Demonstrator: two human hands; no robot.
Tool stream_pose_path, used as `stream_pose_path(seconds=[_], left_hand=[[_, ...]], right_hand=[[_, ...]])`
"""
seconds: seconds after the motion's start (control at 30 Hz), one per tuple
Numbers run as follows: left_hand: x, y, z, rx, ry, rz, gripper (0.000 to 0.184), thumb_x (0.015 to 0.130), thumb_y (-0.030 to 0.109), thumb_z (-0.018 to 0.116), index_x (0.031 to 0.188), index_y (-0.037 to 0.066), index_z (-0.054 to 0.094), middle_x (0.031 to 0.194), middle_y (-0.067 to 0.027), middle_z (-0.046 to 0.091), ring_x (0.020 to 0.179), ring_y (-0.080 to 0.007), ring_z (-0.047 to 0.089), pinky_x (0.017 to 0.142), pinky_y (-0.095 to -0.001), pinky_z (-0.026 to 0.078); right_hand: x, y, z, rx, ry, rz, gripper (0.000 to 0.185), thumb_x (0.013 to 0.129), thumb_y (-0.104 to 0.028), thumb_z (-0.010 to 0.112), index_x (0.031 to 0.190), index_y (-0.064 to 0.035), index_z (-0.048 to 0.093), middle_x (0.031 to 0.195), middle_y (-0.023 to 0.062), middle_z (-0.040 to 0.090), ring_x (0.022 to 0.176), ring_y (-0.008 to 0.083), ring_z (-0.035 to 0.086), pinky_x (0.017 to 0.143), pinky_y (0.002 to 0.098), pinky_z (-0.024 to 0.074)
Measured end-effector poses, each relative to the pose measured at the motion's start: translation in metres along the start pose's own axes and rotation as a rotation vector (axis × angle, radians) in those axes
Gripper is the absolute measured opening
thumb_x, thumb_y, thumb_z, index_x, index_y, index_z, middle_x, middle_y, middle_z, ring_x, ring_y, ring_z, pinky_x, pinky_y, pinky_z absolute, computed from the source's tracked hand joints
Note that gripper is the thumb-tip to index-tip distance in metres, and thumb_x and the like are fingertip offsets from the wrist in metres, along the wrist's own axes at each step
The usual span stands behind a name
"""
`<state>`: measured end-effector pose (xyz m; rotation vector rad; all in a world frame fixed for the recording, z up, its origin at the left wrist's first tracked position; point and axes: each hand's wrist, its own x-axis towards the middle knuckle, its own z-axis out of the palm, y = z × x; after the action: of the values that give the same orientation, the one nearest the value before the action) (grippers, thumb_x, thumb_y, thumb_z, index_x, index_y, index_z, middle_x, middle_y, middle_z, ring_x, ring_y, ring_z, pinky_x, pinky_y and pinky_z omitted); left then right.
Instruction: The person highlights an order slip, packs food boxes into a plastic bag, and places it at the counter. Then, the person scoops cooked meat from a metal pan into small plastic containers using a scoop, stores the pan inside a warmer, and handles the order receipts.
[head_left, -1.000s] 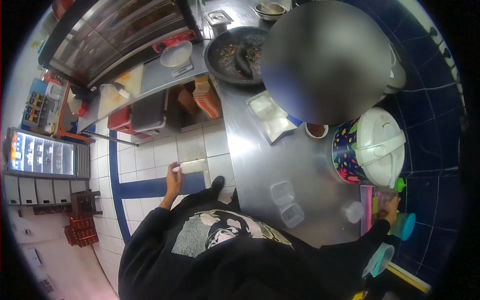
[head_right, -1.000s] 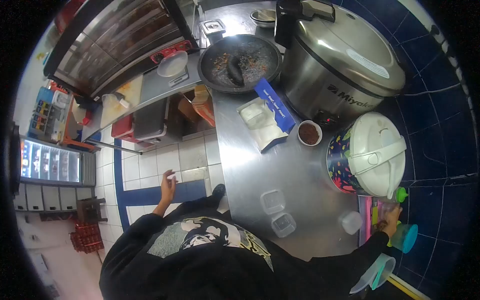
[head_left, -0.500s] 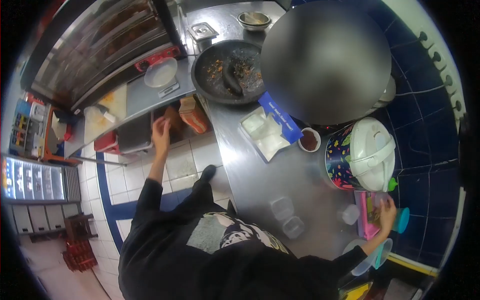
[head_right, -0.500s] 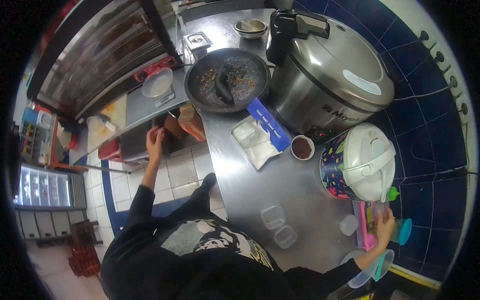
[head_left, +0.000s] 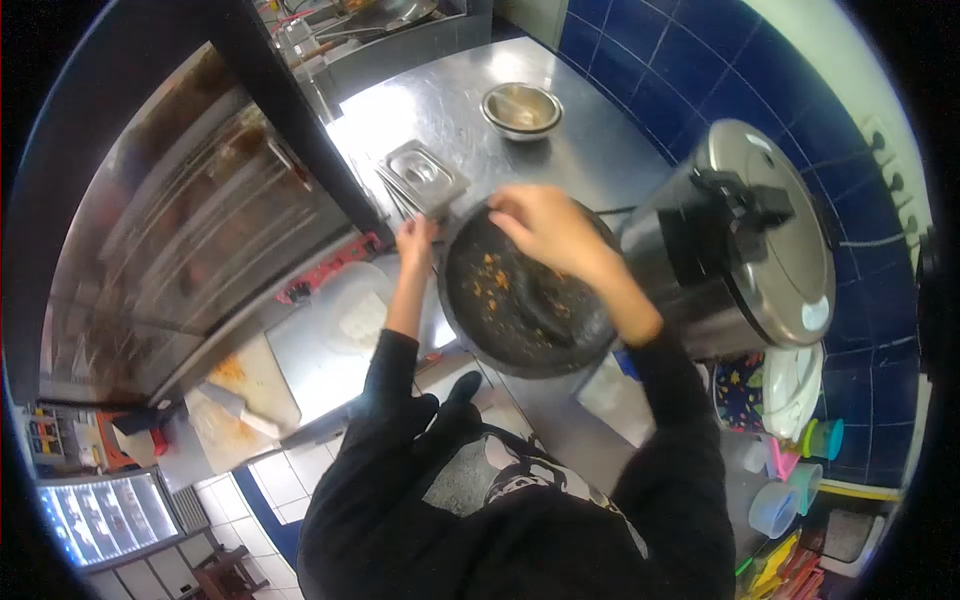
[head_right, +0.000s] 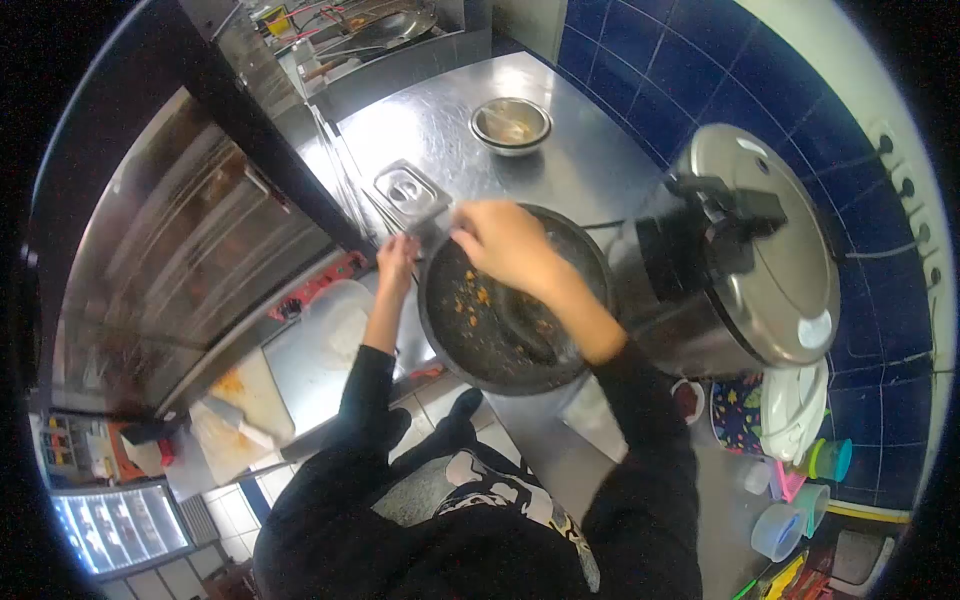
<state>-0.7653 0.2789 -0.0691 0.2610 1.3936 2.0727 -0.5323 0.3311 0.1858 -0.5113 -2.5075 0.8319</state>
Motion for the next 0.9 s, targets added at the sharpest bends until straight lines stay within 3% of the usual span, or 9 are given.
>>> stream_pose_path(seconds=[0.1, 0.17, 0.27, 0.37, 0.43, 0.5, 0.63, 0.73, 0.9], left_hand=[[0.006, -0.004, 0.005, -0.166, 0.068, -0.054, 0.029, 0.094, 0.022, 0.056, 0.108, -0.002, 0.048, 0.098, -0.0116, 0.057, 0.088, -0.0218, 0.060, 0.082, -0.0350, 0.052], [-0.002, 0.005, 0.010, -0.225, 0.094, -0.062, 0.035, 0.092, 0.025, 0.059, 0.111, -0.002, 0.047, 0.104, -0.0114, 0.056, 0.096, -0.0198, 0.057, 0.082, -0.0345, 0.053], [0.001, 0.011, 0.009, -0.223, 0.148, -0.152, 0.035, 0.091, 0.017, 0.059, 0.115, -0.003, 0.043, 0.108, -0.0134, 0.054, 0.098, -0.0241, 0.058, 0.090, -0.0398, 0.052], [-0.002, 0.016, 0.007, -0.228, 0.041, -0.106, 0.039, 0.088, 0.009, 0.062, 0.117, -0.003, 0.039, 0.108, -0.0134, 0.055, 0.097, -0.0237, 0.059, 0.088, -0.0397, 0.054], [0.002, 0.014, 0.000, -0.212, 0.028, -0.119, 0.040, 0.087, 0.007, 0.063, 0.118, -0.002, 0.038, 0.106, -0.0130, 0.056, 0.096, -0.0234, 0.059, 0.086, -0.0396, 0.054], [0.004, 0.015, -0.002, -0.194, 0.008, -0.137, 0.042, 0.086, 0.004, 0.063, 0.118, -0.002, 0.038, 0.104, -0.0125, 0.057, 0.095, -0.0230, 0.060, 0.085, -0.0394, 0.055], [0.000, 0.024, 0.005, -0.123, 0.071, -0.149, 0.036, 0.084, -0.002, 0.061, 0.114, -0.002, 0.041, 0.096, -0.0085, 0.053, 0.087, -0.0215, 0.059, 0.083, -0.0418, 0.056], [-0.012, 0.031, 0.011, -0.094, 0.072, -0.201, 0.032, 0.084, 0.000, 0.063, 0.110, -0.002, 0.045, 0.094, -0.0103, 0.059, 0.088, -0.0233, 0.062, 0.079, -0.0399, 0.056], [-0.035, 0.081, 0.012, 0.014, -0.055, -0.106, 0.014, 0.084, -0.005, 0.056, 0.097, -0.001, 0.053, 0.086, -0.0071, 0.055, 0.075, -0.0180, 0.056, 0.071, -0.0311, 0.051]], right_hand=[[0.124, 0.072, 0.113, -0.088, 0.077, 0.197, 0.020, 0.077, -0.019, 0.063, 0.089, -0.0037, 0.068, 0.083, 0.0187, 0.066, 0.081, 0.0342, 0.065, 0.073, 0.0411, 0.0499], [0.166, 0.084, 0.157, -0.157, 0.053, 0.322, 0.020, 0.077, -0.019, 0.063, 0.087, -0.0034, 0.069, 0.085, 0.0187, 0.067, 0.083, 0.0324, 0.066, 0.075, 0.0411, 0.0496], [0.198, 0.102, 0.207, -0.431, -0.091, 0.444, 0.021, 0.075, -0.022, 0.063, 0.087, -0.0076, 0.071, 0.096, 0.0135, 0.068, 0.097, 0.0294, 0.064, 0.085, 0.0459, 0.0453], [0.200, 0.103, 0.185, -0.428, -0.143, 0.488, 0.020, 0.073, -0.021, 0.064, 0.086, -0.0079, 0.071, 0.091, 0.0128, 0.069, 0.090, 0.0311, 0.065, 0.081, 0.0447, 0.0469], [0.178, 0.102, 0.141, -0.301, -0.003, 0.424, 0.020, 0.069, -0.020, 0.067, 0.084, -0.0069, 0.070, 0.085, 0.0139, 0.068, 0.082, 0.0316, 0.066, 0.076, 0.0426, 0.0493], [0.124, 0.090, 0.085, -0.058, 0.180, 0.395, 0.018, 0.069, -0.018, 0.067, 0.081, -0.0042, 0.067, 0.077, 0.0154, 0.067, 0.072, 0.0297, 0.066, 0.067, 0.0381, 0.0510], [-0.046, 0.007, -0.025, 0.190, 0.285, 0.500, 0.012, 0.076, -0.008, 0.067, 0.085, -0.0004, 0.064, 0.078, 0.0027, 0.063, 0.069, 0.0078, 0.055, 0.062, 0.0245, 0.0445], [-0.196, -0.054, -0.057, 0.220, 0.473, 0.913, 0.012, 0.076, 0.000, 0.063, 0.088, 0.0001, 0.062, 0.086, 0.0006, 0.061, 0.077, 0.0066, 0.054, 0.070, 0.0210, 0.0426], [-0.422, -0.152, -0.046, 0.124, 0.858, 1.236, 0.011, 0.078, -0.003, 0.062, 0.088, -0.0008, 0.061, 0.081, -0.0018, 0.058, 0.076, 0.0065, 0.054, 0.070, 0.0210, 0.0422]])
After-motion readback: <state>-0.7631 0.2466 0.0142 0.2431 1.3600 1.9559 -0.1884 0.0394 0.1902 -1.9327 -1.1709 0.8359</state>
